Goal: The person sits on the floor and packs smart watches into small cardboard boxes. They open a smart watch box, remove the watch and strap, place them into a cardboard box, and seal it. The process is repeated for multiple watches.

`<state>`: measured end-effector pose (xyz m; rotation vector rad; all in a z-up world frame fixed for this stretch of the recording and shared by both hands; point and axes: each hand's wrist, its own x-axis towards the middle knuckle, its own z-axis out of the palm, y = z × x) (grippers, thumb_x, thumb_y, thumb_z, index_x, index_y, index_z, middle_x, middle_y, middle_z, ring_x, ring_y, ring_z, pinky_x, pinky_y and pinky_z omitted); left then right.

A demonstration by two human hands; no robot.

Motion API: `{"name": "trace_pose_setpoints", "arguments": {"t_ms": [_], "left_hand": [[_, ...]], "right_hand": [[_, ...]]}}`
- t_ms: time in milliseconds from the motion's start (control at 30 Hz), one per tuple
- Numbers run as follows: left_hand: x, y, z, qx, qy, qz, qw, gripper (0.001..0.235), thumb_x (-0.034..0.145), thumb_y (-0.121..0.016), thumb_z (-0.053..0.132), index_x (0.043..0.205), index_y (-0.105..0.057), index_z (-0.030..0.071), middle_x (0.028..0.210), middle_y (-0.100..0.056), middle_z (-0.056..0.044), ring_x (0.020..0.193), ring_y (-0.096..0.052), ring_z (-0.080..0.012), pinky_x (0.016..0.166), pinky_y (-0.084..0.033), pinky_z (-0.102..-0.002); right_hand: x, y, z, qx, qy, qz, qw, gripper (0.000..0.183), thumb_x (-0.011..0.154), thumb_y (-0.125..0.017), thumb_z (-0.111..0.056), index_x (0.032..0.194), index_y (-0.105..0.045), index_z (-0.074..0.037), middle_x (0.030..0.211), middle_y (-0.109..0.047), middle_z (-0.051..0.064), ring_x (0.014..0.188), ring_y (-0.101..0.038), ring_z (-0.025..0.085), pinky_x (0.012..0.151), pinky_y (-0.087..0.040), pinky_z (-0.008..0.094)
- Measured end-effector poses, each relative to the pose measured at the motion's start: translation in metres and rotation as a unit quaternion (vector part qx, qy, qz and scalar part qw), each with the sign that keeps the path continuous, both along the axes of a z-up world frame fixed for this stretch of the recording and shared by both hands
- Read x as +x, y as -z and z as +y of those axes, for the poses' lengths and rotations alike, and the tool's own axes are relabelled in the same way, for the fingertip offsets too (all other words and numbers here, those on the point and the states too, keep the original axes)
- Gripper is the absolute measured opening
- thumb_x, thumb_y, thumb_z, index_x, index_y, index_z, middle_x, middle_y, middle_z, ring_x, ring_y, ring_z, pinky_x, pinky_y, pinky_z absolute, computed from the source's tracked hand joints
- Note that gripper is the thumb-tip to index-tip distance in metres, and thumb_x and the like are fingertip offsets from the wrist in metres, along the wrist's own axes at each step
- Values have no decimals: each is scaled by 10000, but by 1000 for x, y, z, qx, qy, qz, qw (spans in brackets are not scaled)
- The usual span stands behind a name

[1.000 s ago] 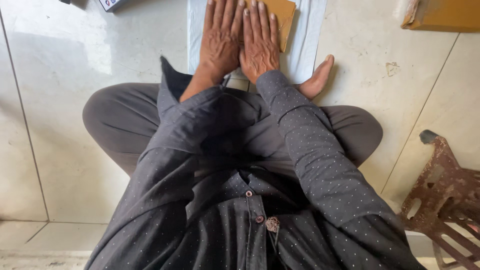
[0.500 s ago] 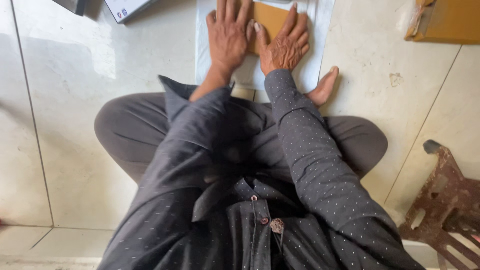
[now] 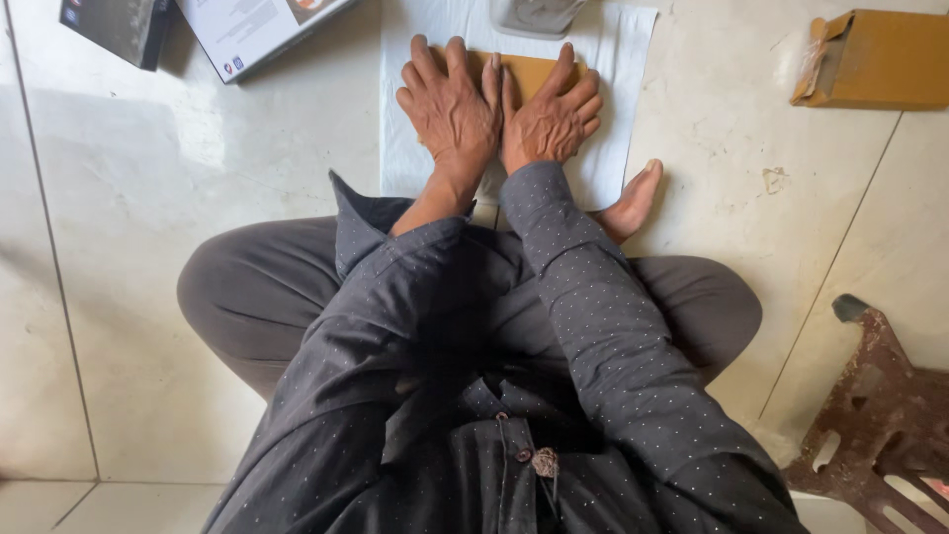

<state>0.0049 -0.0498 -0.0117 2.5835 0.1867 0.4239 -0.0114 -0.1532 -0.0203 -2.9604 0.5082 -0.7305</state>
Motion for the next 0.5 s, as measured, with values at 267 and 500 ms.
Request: {"name": "trace_pose_setpoints", "arguments": {"t_ms": [267, 500], "left_hand": [[-2, 9, 2, 44, -12, 37, 998, 368, 1030, -591, 485, 1213, -620, 167, 1351, -489, -147, 1067, -506, -304, 880, -406, -440], [-3, 12, 2, 43, -46, 0, 998, 403, 980, -608, 467, 1186, -613, 121, 1288, -531, -139, 965, -518, -307, 806, -414, -450]], "right_hand": [[4, 6, -8, 110, 44, 70, 990, 203, 1093, -511, -351, 1219, -530, -193, 1200, -515, 120, 1157, -526, 310, 954, -476, 490], [-1, 9, -20, 82, -59, 53, 993, 296, 1027, -614, -337, 1152, -501, -94, 1085, -487, 186, 1025, -516, 374, 819, -464, 519]]}}
